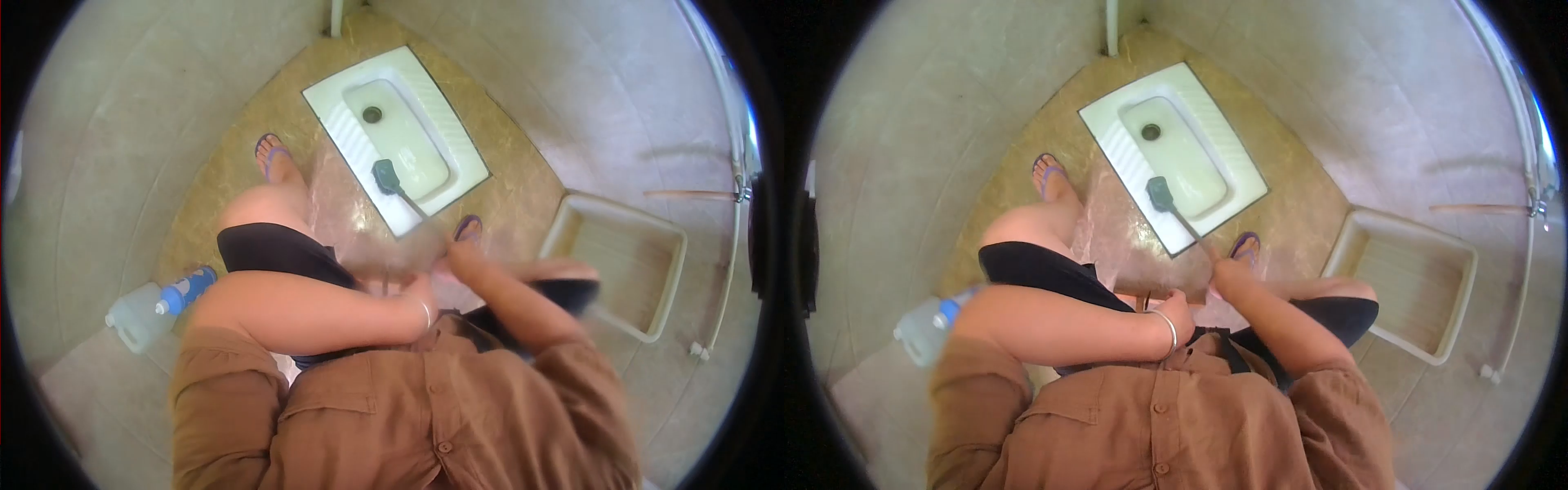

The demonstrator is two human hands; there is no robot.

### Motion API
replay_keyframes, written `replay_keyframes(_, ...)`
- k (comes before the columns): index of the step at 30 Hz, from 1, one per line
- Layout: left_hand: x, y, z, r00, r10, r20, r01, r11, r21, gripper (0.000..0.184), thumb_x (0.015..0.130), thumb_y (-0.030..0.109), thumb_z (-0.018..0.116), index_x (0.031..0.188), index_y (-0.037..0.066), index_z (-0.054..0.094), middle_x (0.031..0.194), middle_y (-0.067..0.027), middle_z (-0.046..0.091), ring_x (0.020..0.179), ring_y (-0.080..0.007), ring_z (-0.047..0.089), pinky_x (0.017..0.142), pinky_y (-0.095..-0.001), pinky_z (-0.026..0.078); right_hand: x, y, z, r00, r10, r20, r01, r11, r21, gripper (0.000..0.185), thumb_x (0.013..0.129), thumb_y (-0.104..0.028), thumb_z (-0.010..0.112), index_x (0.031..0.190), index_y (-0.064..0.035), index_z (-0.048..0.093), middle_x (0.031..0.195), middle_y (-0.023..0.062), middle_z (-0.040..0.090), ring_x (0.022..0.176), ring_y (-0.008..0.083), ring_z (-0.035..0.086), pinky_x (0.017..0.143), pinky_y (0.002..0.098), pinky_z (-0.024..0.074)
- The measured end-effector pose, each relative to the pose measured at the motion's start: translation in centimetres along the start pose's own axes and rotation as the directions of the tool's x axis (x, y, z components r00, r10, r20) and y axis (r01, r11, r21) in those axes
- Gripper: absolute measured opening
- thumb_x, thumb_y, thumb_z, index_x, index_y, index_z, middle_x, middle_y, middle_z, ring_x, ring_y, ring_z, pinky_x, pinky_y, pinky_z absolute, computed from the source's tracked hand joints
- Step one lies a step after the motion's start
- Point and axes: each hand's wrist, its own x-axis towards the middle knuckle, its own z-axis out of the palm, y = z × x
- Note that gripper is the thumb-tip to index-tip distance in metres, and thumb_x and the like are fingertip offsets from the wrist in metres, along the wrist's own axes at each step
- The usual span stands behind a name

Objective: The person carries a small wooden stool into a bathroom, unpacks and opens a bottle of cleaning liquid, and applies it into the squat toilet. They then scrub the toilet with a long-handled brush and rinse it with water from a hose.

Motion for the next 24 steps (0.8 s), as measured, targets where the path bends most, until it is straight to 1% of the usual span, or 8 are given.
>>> replay_keyframes(4,1.0,0.5,1.4,0.995,-0.008,-0.095,0.011,1.0,0.025,0.031,0.078,0.026,0.055,0.103,0.01,0.063,0.1,-0.0065,0.063,0.093,-0.0262,0.058,0.08,-0.0489,0.039,-3.3,0.4,2.7,0.988,-0.074,-0.136,0.105,0.966,0.235,0.048,0.083,-0.016,0.042,0.128,-0.0031,0.034,0.096,0.029,0.056,0.09,0.0454,0.055,0.081,0.0461,0.0428)
replay_keyframes(6,1.0,0.3,1.4,0.996,-0.015,-0.091,0.018,0.999,0.038,0.03,0.078,0.026,0.055,0.103,0.01,0.063,0.1,-0.0061,0.063,0.093,-0.0264,0.058,0.08,-0.0494,0.039,-4.6,1.6,4.2,0.992,-0.119,-0.045,0.128,0.934,0.333,0.052,0.08,-0.016,0.046,0.129,-0.0015,0.033,0.095,0.0286,0.056,0.09,0.0452,0.054,0.082,0.046,0.0422)
replay_keyframes(8,1.0,0.8,1.7,0.997,-0.019,-0.081,0.021,0.999,0.034,0.03,0.078,0.027,0.055,0.102,0.01,0.063,0.1,-0.0058,0.063,0.092,-0.0265,0.058,0.08,-0.05,0.039,-1.3,2.5,6.3,0.975,0.128,-0.18,-0.08,0.964,0.254,0.054,0.078,-0.013,0.048,0.128,0.0002,0.033,0.097,0.0286,0.056,0.091,0.0427,0.055,0.082,0.0453,0.0416)
replay_keyframes(10,0.9,0.7,1.9,0.999,-0.01,-0.039,0.011,0.999,0.044,0.031,0.079,0.027,0.054,0.103,0.01,0.063,0.101,-0.0062,0.062,0.093,-0.0268,0.058,0.08,-0.0503,0.039,1.4,1.5,3.6,0.966,0.155,-0.207,-0.112,0.972,0.206,0.056,0.076,-0.012,0.05,0.128,0.0011,0.033,0.097,0.0282,0.056,0.09,0.0415,0.056,0.083,0.0447,0.0413)
replay_keyframes(12,1.2,0.6,1.5,1.0,0.021,0.017,-0.022,0.998,0.052,0.032,0.079,0.029,0.053,0.103,0.01,0.063,0.102,-0.0073,0.062,0.093,-0.0273,0.057,0.08,-0.0503,0.038,0.8,-2.0,-4.6,0.996,-0.018,-0.093,0.032,0.987,0.16,0.058,0.075,-0.011,0.051,0.128,0.0011,0.033,0.095,0.0276,0.057,0.088,0.0415,0.056,0.083,0.0445,0.0412)
replay_keyframes(15,0.4,0.4,0.8,0.999,0.026,0.032,-0.029,0.994,0.104,0.033,0.08,0.03,0.051,0.104,0.009,0.063,0.102,-0.0097,0.062,0.094,-0.0284,0.057,0.079,-0.0504,0.038,0.9,-2.2,-4.4,0.999,-0.01,-0.052,0.017,0.99,0.139,0.059,0.074,-0.009,0.049,0.129,-0.0005,0.032,0.091,0.0257,0.058,0.085,0.0408,0.057,0.083,0.0458,0.0404)
replay_keyframes(19,2.6,1.2,3.6,0.993,-0.1,-0.061,0.108,0.985,0.137,0.034,0.081,0.03,0.049,0.104,0.009,0.062,0.103,-0.0105,0.062,0.094,-0.0305,0.057,0.081,-0.0511,0.037,1.2,0.9,-1.6,0.981,-0.16,-0.112,0.135,0.971,-0.199,0.056,0.075,-0.008,0.047,0.129,-0.0023,0.031,0.084,0.0214,0.06,0.082,0.0366,0.06,0.074,0.0462,0.0441)
replay_keyframes(24,0.9,0.3,0.8,0.998,-0.045,0.038,0.034,0.968,0.25,0.035,0.082,0.031,0.048,0.105,0.009,0.062,0.103,-0.0123,0.061,0.094,-0.0323,0.056,0.082,-0.0517,0.035,7.8,-3.9,-8.9,0.992,-0.092,-0.089,0.098,0.993,0.061,0.052,0.082,-0.009,0.043,0.131,-0.0029,0.028,0.088,0.0211,0.06,0.083,0.0342,0.059,0.07,0.0411,0.0479)
